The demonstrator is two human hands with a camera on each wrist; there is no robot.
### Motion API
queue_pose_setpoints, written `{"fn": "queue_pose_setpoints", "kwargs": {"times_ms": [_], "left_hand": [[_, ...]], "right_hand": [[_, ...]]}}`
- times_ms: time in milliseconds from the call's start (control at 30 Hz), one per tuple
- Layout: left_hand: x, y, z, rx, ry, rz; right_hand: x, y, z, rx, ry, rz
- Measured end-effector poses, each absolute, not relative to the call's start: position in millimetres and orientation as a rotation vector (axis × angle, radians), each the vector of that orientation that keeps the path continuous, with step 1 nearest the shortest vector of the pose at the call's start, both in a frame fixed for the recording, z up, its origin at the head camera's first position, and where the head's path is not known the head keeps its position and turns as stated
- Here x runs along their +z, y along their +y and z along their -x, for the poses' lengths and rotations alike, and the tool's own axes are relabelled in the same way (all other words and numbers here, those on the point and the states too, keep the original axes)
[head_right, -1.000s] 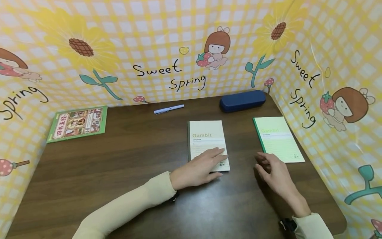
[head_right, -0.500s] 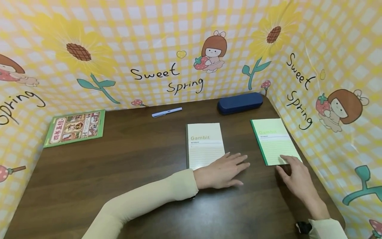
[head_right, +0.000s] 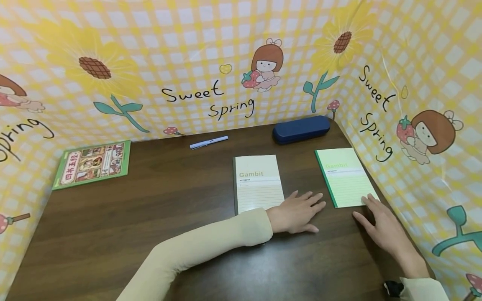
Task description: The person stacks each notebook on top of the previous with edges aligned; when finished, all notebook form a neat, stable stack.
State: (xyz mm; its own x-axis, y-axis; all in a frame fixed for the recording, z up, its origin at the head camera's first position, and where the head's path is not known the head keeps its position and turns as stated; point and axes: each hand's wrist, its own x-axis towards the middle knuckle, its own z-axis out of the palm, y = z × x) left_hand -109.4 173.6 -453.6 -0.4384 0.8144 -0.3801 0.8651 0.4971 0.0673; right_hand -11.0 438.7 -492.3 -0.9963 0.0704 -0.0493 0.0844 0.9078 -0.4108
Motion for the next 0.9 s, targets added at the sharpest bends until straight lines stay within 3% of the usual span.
{"fn": "queue_pose_setpoints", "kwargs": {"times_ms": [433, 900], "left_hand": [[-452, 222, 102, -0.311, 2.388, -1.335], [-454, 236, 98, -0.394, 2.379, -1.274]], "right_hand": [[-495, 443, 7, -0.672, 2.999, -0.094], [-495, 443, 5, -0.649, 2.981, -0.100]]}}
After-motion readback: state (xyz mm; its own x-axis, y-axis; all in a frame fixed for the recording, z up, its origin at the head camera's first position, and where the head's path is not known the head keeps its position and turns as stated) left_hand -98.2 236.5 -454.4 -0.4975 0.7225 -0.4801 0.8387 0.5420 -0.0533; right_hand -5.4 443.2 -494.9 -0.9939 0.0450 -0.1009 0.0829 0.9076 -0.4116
